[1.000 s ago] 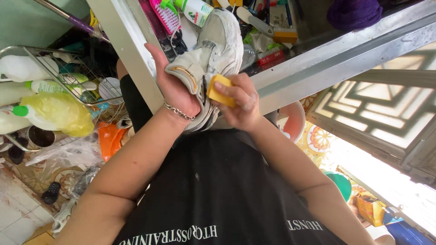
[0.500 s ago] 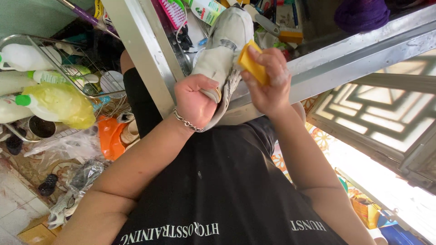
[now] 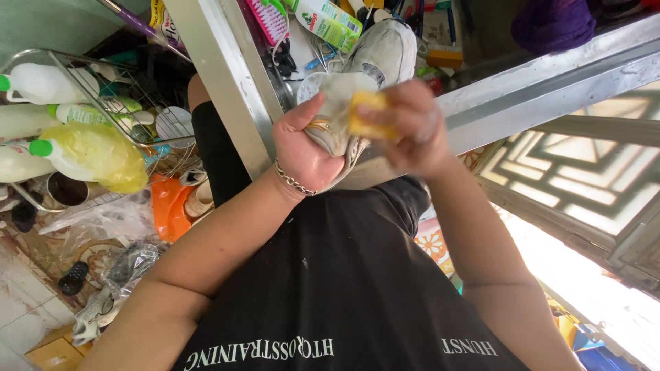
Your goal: Cleaning a sneaker with a sponge and soapy water in a sink
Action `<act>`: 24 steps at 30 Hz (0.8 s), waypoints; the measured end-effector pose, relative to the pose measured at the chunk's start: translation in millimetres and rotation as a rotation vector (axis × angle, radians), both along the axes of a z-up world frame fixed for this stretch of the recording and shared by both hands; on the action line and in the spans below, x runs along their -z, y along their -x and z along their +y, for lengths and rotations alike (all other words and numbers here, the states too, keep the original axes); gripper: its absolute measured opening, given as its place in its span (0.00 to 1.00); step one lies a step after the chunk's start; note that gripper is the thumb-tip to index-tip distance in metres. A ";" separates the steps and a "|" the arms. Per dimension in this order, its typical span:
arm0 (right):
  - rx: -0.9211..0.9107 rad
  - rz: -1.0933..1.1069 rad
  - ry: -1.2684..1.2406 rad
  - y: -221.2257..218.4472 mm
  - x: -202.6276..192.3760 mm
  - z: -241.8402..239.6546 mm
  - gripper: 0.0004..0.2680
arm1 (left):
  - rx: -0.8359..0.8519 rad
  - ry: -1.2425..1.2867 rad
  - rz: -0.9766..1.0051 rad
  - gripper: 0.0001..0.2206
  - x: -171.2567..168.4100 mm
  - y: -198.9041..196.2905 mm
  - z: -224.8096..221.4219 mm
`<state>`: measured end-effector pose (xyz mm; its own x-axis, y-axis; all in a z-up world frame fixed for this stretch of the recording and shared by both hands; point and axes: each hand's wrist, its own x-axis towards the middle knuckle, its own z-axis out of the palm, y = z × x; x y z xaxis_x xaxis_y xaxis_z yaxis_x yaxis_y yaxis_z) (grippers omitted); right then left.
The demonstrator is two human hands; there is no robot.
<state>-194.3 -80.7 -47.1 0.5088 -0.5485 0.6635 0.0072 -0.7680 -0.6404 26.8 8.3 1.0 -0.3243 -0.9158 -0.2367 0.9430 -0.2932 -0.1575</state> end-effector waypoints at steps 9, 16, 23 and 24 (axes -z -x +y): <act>0.072 0.105 0.152 3.6 -45.7 -32.7 0.14 | 0.022 0.092 0.020 0.26 7.9 -6.0 4.3; -0.069 -0.121 0.116 -26.3 -66.9 -2.6 0.47 | 0.030 0.164 -0.250 0.24 42.9 -0.5 14.7; 0.008 0.016 -0.179 -19.1 -50.6 7.0 0.15 | -0.012 0.271 -0.677 0.38 50.2 8.6 14.0; 0.003 0.006 -0.114 -10.6 -31.2 -4.1 0.14 | 0.014 0.298 -0.722 0.41 34.9 4.3 10.8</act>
<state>-183.7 -84.8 -16.0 0.5107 -0.6219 0.5936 0.0013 -0.6899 -0.7239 22.5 19.1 -33.9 -0.1953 -0.9710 -0.1377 0.7781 -0.2389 0.5810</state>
